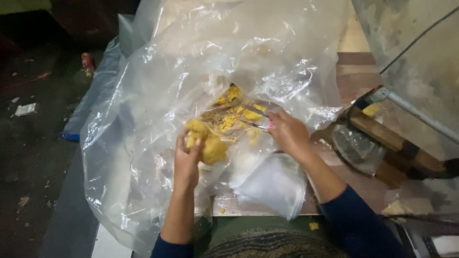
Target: Packaging yellow food items into small plastic bags by hand and using tongs.
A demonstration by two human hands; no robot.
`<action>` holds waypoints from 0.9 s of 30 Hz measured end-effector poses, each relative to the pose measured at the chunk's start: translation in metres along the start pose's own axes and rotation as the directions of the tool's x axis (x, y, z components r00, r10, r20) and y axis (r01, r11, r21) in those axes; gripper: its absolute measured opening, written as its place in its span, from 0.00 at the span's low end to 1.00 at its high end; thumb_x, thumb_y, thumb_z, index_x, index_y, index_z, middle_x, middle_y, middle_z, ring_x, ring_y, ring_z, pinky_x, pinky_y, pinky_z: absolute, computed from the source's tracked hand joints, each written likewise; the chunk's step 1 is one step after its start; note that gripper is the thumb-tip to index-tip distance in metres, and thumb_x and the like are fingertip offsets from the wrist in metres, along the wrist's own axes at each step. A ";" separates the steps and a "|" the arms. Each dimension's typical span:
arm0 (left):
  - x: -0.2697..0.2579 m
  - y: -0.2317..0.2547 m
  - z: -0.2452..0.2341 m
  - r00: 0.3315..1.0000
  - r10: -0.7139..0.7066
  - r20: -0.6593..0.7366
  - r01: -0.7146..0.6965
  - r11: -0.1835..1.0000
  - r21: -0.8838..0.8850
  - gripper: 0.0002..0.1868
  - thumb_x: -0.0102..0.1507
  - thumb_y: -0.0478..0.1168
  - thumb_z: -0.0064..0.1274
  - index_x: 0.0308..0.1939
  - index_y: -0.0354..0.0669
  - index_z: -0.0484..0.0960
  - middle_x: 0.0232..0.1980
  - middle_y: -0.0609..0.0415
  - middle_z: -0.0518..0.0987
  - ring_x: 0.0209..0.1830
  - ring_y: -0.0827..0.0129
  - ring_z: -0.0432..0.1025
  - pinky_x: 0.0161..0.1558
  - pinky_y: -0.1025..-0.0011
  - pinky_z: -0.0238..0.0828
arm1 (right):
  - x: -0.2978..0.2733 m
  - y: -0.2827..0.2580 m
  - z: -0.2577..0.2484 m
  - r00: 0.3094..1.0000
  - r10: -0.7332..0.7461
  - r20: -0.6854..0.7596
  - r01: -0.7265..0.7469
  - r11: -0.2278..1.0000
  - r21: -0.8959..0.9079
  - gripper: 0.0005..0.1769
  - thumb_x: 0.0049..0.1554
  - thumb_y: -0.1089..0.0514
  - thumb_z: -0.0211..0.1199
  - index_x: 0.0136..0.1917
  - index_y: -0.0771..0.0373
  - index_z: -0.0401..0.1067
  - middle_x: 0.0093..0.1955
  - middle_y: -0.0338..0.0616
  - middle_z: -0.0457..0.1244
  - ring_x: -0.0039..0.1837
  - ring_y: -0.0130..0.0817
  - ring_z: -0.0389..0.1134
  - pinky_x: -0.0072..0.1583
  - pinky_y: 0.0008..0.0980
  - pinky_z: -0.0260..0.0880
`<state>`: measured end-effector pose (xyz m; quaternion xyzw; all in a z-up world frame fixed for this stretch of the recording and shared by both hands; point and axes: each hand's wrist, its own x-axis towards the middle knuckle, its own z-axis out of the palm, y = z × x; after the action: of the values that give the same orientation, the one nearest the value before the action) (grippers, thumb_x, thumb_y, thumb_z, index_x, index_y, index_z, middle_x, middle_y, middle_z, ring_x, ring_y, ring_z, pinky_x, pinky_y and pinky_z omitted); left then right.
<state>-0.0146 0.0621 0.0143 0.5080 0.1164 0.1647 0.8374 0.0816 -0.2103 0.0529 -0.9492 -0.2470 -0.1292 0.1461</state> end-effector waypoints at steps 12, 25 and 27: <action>-0.032 0.001 -0.003 0.948 -0.234 0.218 0.208 0.969 0.133 0.54 0.54 0.33 0.65 0.79 0.46 0.50 0.70 0.31 0.68 0.66 0.40 0.69 0.61 0.52 0.72 | 0.130 0.015 0.150 0.824 -0.382 -0.419 -0.029 0.710 -0.704 0.04 0.48 0.59 0.59 0.33 0.52 0.73 0.32 0.34 0.59 0.31 0.31 0.63 0.33 0.37 0.57; -0.020 -0.052 -0.034 0.935 -0.320 0.154 0.317 0.947 0.047 0.35 0.58 0.42 0.64 0.68 0.40 0.71 0.56 0.41 0.81 0.50 0.55 0.78 0.48 0.60 0.77 | 0.088 -0.046 0.071 0.891 -0.306 -0.336 0.172 0.911 -0.375 0.04 0.52 0.63 0.58 0.39 0.60 0.75 0.35 0.41 0.62 0.34 0.45 0.69 0.36 0.41 0.67; -0.028 -0.040 -0.021 0.924 -0.339 0.177 0.348 0.937 -0.017 0.37 0.59 0.42 0.61 0.71 0.42 0.68 0.60 0.43 0.79 0.52 0.58 0.77 0.49 0.61 0.76 | 0.094 -0.063 0.068 0.824 -0.417 -0.384 0.175 0.831 -0.528 0.04 0.47 0.63 0.63 0.37 0.56 0.75 0.33 0.40 0.61 0.31 0.39 0.66 0.36 0.42 0.61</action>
<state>-0.0420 0.0511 -0.0298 0.4717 0.1271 -0.0261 0.8722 0.1411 -0.0939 0.0336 -0.8403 -0.3124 -0.4398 -0.0542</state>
